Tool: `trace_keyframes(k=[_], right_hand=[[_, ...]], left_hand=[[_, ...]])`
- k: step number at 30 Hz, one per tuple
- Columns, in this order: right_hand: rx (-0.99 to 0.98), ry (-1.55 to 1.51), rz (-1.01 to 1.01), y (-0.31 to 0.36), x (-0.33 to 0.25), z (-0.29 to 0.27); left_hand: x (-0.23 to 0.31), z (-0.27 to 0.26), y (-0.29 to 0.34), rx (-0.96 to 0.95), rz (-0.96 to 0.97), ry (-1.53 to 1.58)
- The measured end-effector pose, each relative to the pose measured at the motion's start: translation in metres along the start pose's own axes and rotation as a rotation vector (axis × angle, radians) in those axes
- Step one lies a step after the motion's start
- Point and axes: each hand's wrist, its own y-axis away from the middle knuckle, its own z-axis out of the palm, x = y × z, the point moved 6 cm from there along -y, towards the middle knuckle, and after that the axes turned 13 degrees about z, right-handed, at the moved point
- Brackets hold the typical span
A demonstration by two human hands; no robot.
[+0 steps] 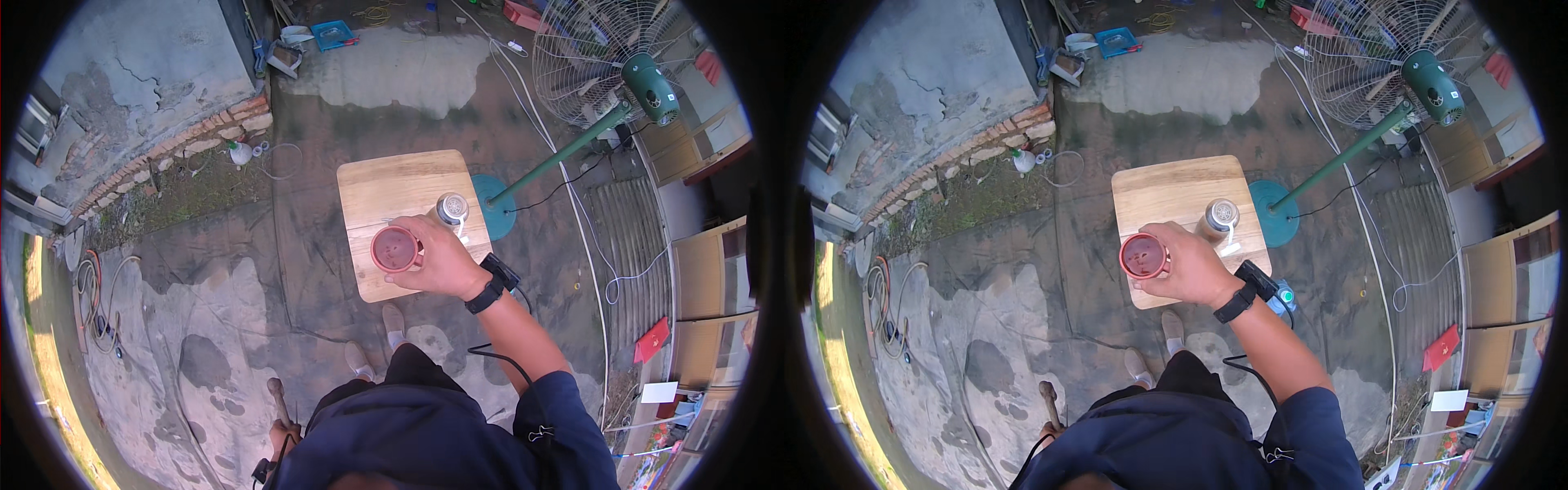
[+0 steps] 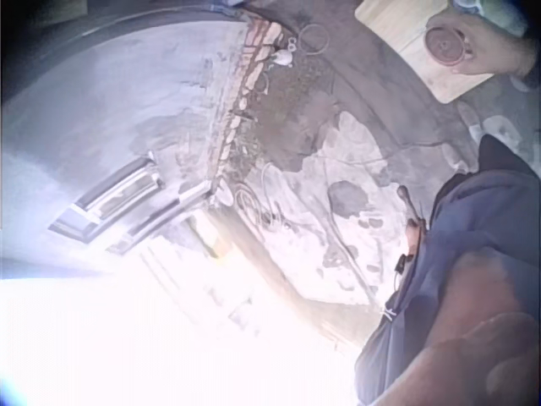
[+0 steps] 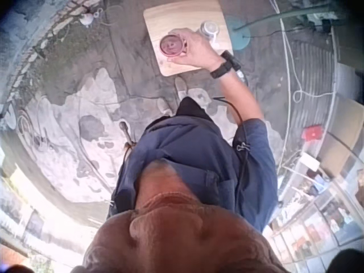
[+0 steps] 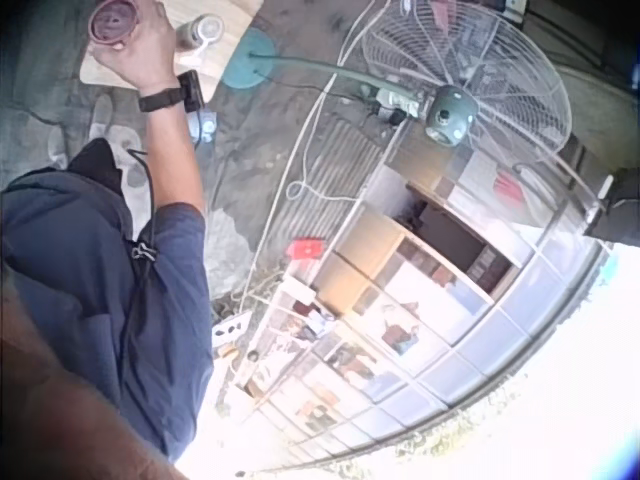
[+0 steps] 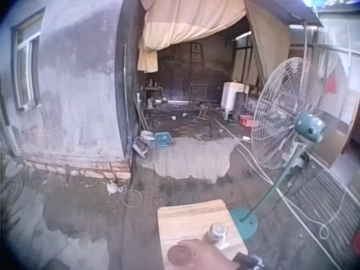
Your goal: The recorder is drilling a hole into the wall with a hammer drill and using a hammer and a wooden block to adjust and secure a decorative panel.
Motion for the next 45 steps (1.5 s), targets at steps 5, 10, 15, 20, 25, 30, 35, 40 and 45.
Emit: trace_keyframes(k=[5, 10, 15, 20, 25, 30, 35, 40, 45], right_hand=[[-0.135, 0.004, -0.128, 0.030, -0.086, -0.041], [-0.243, -0.006, -0.334, 0.064, -0.157, -0.065], [-0.330, 0.015, -0.451, 0.088, -0.207, -0.073], [-0.472, -0.067, -0.513, 0.109, -0.246, -0.076], [-0.537, -0.120, -0.605, 0.124, -0.279, -0.075], [-0.331, -0.188, -0.851, 0.140, -0.302, -0.083], [-0.407, -0.219, -0.805, 0.141, -0.302, -0.081], [-0.375, -0.243, -0.812, 0.145, -0.302, -0.083], [-0.308, -0.235, -0.889, 0.143, -0.286, -0.070]], left_hand=[[-0.027, -0.001, -0.020, 0.024, 0.109, -0.098], [-0.020, -0.010, -0.026, 0.031, 0.135, -0.017], [-0.024, -0.013, -0.038, 0.014, 0.146, -0.010], [-0.036, -0.008, -0.045, 0.046, 0.160, 0.111], [-0.062, 0.004, -0.054, 0.013, 0.149, 0.075], [-0.069, 0.008, -0.051, -0.024, 0.083, 0.149], [-0.085, 0.013, -0.055, -0.008, 0.157, 0.034], [-0.078, 0.011, -0.050, -0.020, 0.075, 0.075], [-0.076, 0.010, -0.047, 0.015, 0.093, 0.023]])
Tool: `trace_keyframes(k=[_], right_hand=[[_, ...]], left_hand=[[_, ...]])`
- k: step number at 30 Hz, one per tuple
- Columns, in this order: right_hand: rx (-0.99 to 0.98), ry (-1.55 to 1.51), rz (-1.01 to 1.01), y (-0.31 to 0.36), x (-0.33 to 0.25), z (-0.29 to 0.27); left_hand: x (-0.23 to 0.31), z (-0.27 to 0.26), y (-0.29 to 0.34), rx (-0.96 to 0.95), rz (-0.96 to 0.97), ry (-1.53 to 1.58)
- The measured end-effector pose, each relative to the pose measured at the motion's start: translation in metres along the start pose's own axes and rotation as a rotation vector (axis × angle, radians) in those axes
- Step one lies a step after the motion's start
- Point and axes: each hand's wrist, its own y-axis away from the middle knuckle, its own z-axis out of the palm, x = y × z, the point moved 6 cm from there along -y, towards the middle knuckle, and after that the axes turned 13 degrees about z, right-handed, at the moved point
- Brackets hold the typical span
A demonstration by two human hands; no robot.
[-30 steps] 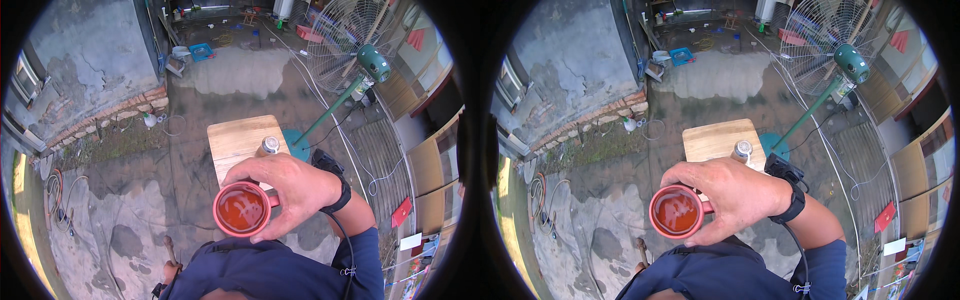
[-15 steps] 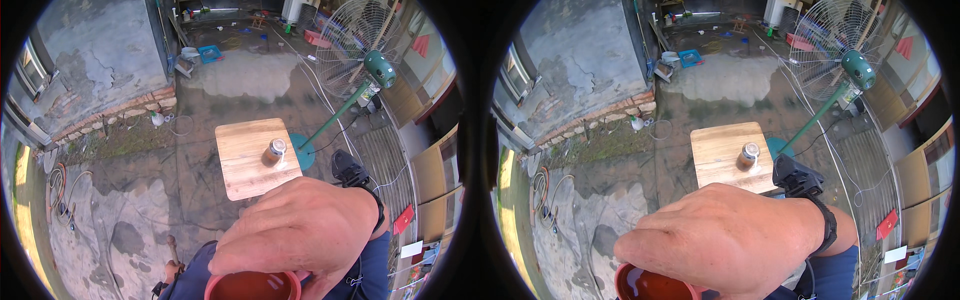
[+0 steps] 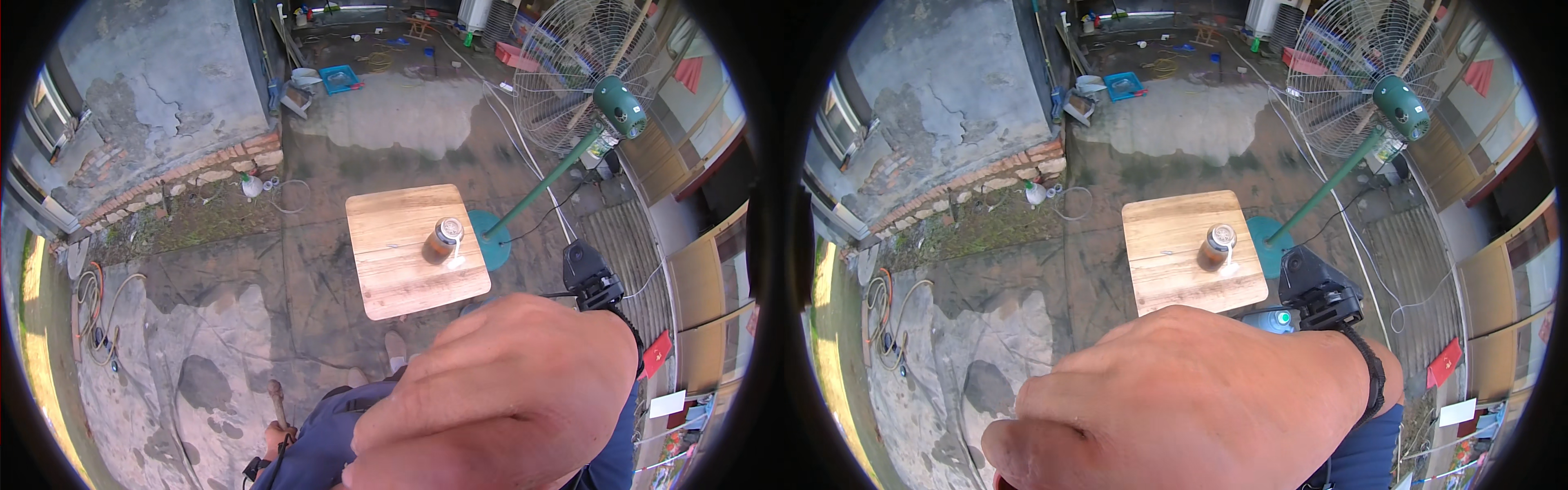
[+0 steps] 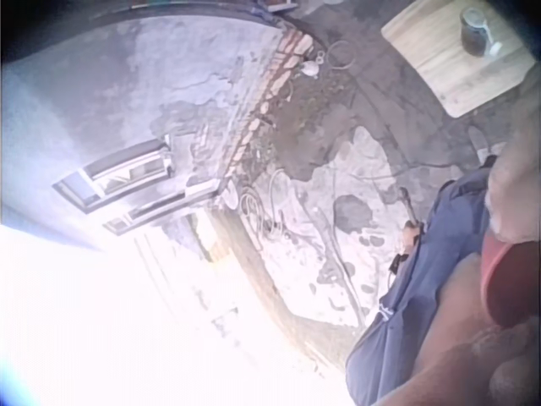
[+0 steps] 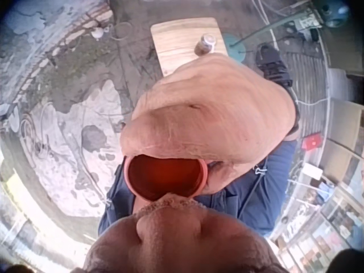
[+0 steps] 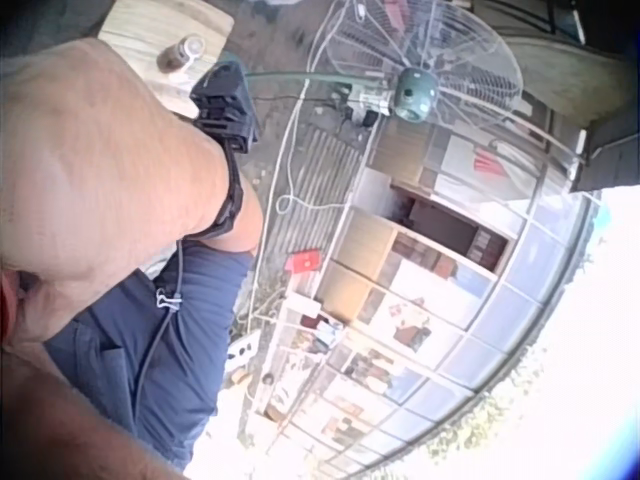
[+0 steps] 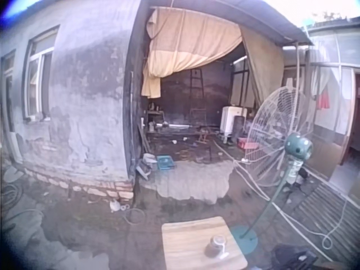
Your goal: The recorder is drilling a hole into the wall with a hammer drill and using a hammer and a wooden block to adjust and secure a decorative panel.
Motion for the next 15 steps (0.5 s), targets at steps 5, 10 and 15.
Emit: trace_keyframes(k=[5, 10, 15], right_hand=[[0.156, -0.013, 0.023, 0.010, -0.012, -0.001], [0.164, 0.060, -0.005, 0.012, -0.015, -0.008], [0.178, 0.096, -0.015, 0.014, -0.018, -0.014]], left_hand=[[0.016, -0.005, 0.000, -0.038, -0.020, 0.045], [0.021, -0.007, 0.004, -0.036, -0.034, 0.052], [0.007, -0.003, -0.002, -0.015, 0.019, 0.025]])
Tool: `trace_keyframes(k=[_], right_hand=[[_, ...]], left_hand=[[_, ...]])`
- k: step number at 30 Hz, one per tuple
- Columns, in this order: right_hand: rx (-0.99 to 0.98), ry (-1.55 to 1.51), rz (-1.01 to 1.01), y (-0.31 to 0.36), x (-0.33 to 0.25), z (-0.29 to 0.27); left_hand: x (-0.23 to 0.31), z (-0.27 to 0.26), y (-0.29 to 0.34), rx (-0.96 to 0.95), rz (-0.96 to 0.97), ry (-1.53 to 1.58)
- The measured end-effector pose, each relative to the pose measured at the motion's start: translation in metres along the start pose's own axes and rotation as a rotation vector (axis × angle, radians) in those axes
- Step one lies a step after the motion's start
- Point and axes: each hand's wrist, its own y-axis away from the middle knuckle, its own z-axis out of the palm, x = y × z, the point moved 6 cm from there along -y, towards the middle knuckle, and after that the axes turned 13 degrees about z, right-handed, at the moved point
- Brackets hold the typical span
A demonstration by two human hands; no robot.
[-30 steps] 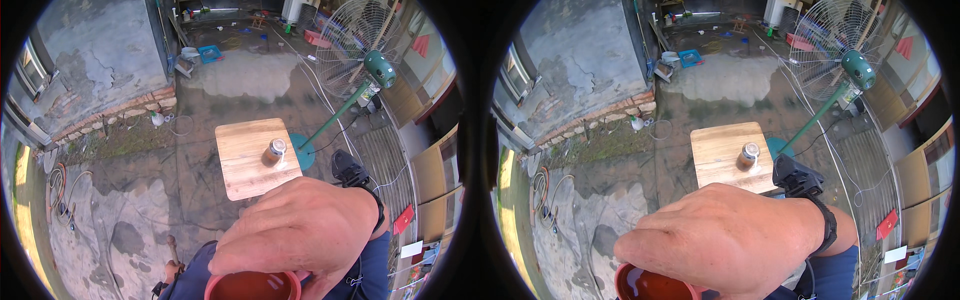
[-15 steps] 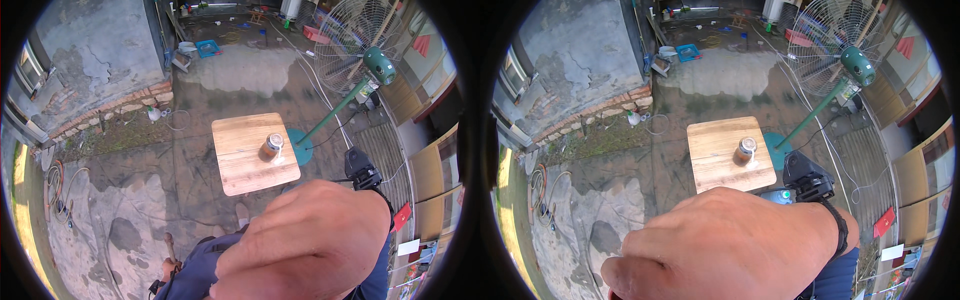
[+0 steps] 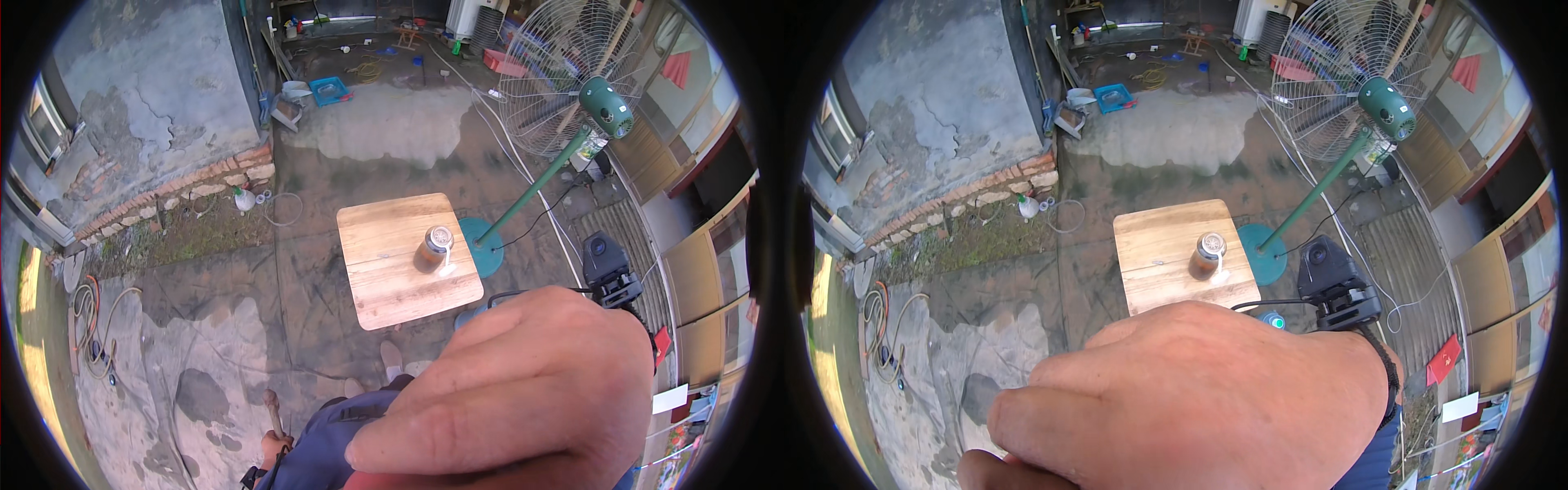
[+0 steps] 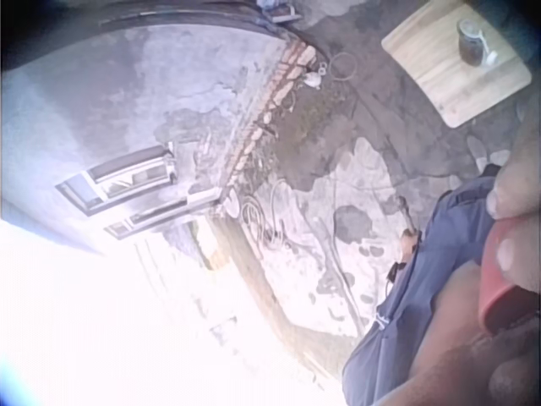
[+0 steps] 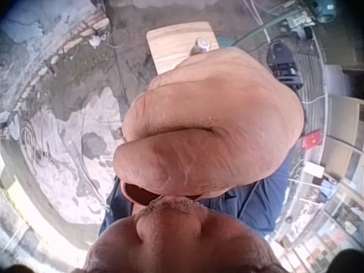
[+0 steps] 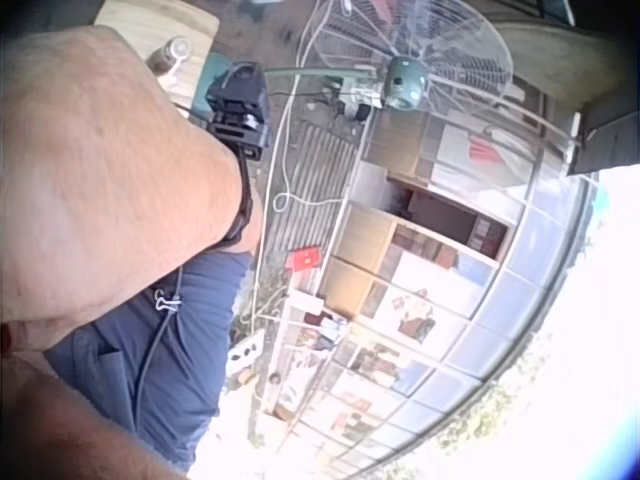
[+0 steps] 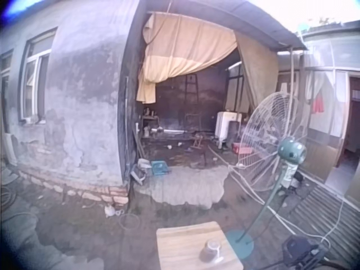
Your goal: The recorder is drilling a hole into the wall with a hammer drill and using a hammer and a wooden block to adjust and secure a decorative panel.
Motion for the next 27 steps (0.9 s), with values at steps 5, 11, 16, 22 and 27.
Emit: trace_keyframes(k=[5, 11, 16, 22, 27], right_hand=[[0.011, 0.026, -0.010, 0.000, -0.003, -0.004], [0.020, 0.056, -0.023, 0.000, -0.006, -0.008], [0.024, 0.071, -0.036, 0.000, -0.007, -0.010], [0.038, 0.099, -0.056, 0.002, -0.012, -0.013], [0.045, 0.110, -0.091, -0.001, -0.014, -0.014]], left_hand=[[0.004, -0.003, -0.001, 0.009, 0.035, -0.072], [0.013, -0.004, 0.005, 0.016, -0.007, -0.048], [0.021, -0.007, 0.012, 0.003, -0.011, -0.067], [0.018, -0.006, 0.008, 0.018, 0.005, -0.115], [0.029, -0.011, 0.017, 0.005, -0.044, -0.125]])
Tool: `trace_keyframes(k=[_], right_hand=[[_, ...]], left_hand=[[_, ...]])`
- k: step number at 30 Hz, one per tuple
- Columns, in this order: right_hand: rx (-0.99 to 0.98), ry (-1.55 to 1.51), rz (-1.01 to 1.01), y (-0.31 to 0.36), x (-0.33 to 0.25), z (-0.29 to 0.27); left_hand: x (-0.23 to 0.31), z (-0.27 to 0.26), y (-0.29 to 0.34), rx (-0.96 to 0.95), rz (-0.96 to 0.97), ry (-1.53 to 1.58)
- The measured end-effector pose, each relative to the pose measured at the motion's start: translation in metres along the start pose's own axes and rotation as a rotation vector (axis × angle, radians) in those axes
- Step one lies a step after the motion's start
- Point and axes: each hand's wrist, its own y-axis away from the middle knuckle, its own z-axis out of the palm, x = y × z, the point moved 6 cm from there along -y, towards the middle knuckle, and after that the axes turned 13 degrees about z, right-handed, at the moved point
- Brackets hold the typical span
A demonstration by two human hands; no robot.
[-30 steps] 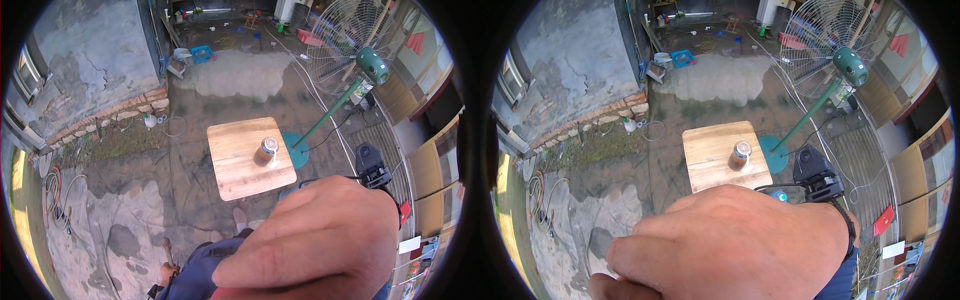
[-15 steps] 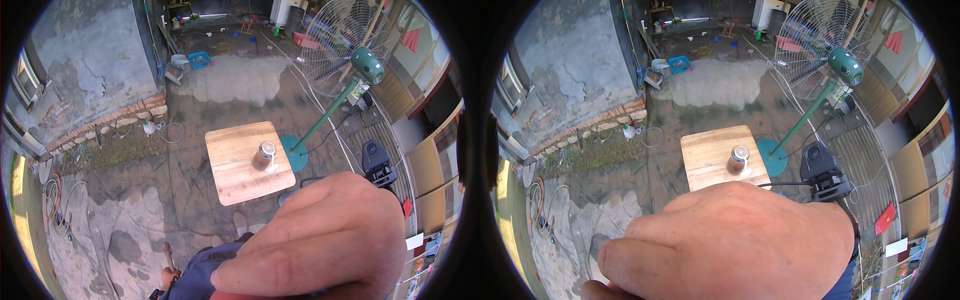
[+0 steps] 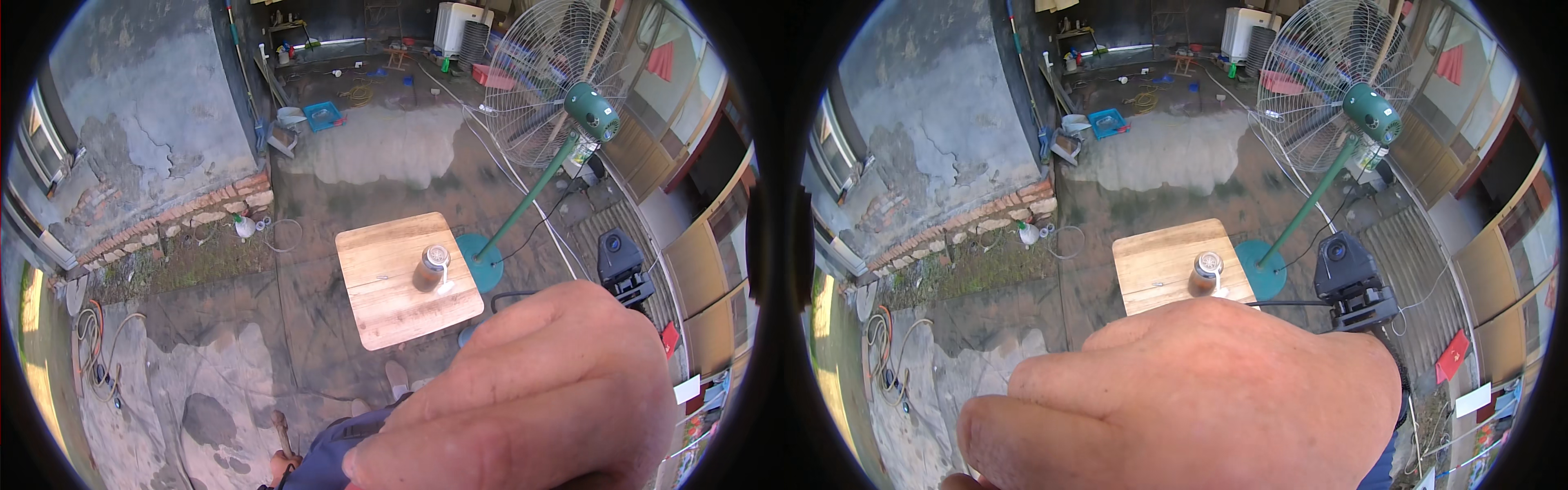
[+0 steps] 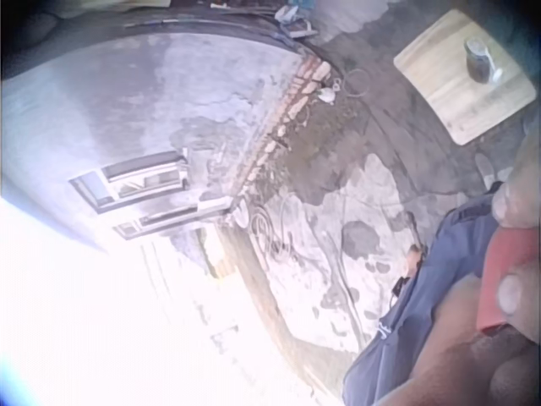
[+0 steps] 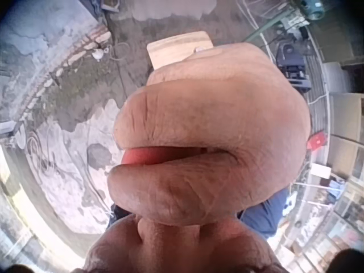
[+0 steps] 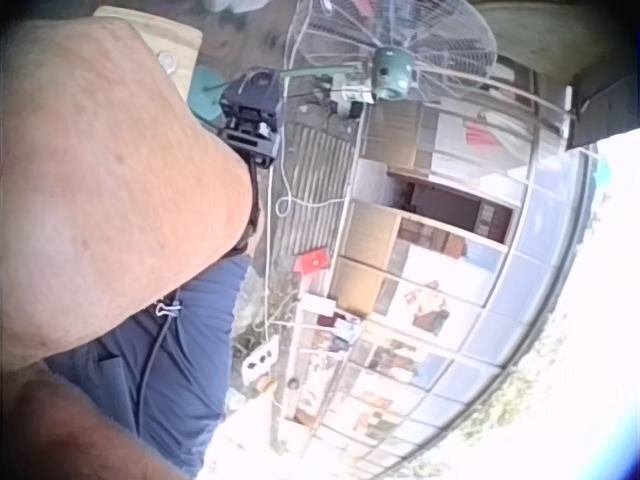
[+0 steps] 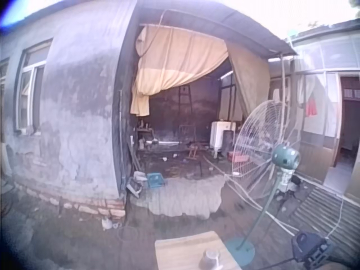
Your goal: The recorder is drilling a hole into the wall with a hammer drill and using a hammer and a wooden block to adjust and secure a decorative panel.
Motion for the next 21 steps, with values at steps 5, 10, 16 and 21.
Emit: trace_keyframes(k=[5, 10, 16, 21], right_hand=[[0.023, 0.044, -0.051, -0.001, -0.006, -0.005], [0.022, 0.068, -0.114, -0.007, -0.010, -0.002], [0.041, 0.097, -0.180, -0.008, -0.016, 0.000], [0.048, 0.103, -0.230, -0.011, -0.017, 0.002]], left_hand=[[-0.013, 0.012, -0.016, 0.030, 0.045, 0.017], [-0.004, 0.014, -0.028, 0.017, 0.044, 0.021], [0.015, 0.007, -0.038, 0.003, 0.070, 0.015], [0.021, 0.005, -0.042, 0.002, 0.077, 0.017]])
